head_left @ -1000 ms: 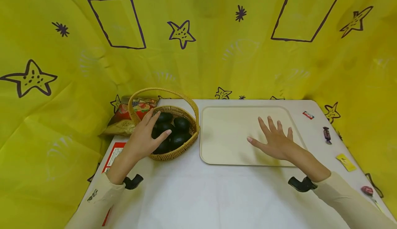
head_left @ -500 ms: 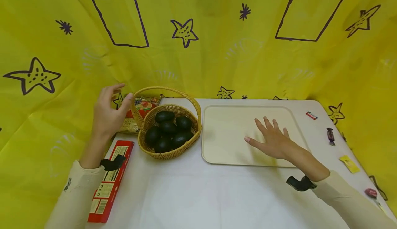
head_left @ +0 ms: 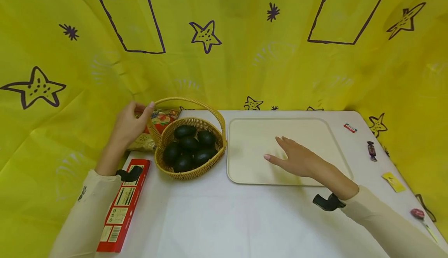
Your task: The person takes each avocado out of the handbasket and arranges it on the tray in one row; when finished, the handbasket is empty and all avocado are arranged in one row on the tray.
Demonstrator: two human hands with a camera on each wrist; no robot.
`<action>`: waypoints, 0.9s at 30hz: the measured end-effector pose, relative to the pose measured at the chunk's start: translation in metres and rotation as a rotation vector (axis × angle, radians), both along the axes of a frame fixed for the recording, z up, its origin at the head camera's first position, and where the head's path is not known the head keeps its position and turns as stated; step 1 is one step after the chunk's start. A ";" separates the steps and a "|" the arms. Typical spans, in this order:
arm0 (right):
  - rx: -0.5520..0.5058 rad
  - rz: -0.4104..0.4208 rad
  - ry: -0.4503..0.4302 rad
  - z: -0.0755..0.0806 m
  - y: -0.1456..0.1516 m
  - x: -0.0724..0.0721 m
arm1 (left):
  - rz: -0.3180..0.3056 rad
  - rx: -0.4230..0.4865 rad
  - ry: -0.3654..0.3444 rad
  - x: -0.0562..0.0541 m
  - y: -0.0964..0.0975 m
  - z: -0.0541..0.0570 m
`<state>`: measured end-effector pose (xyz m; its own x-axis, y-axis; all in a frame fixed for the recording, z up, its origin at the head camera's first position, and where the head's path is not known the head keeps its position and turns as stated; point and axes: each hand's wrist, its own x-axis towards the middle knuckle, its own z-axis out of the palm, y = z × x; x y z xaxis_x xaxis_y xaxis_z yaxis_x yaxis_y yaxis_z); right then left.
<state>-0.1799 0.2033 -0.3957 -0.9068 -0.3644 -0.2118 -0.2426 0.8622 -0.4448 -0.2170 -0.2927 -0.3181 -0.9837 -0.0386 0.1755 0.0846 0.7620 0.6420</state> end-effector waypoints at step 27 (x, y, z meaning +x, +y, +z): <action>-0.123 0.101 -0.049 -0.008 -0.104 -0.014 | 0.022 -0.040 0.039 -0.012 0.008 -0.005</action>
<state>-0.1940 0.0990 -0.4041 -0.8541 -0.4789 -0.2031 -0.3003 0.7727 -0.5593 -0.2291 -0.2849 -0.3235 -0.9752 -0.0527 0.2151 0.0914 0.7890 0.6075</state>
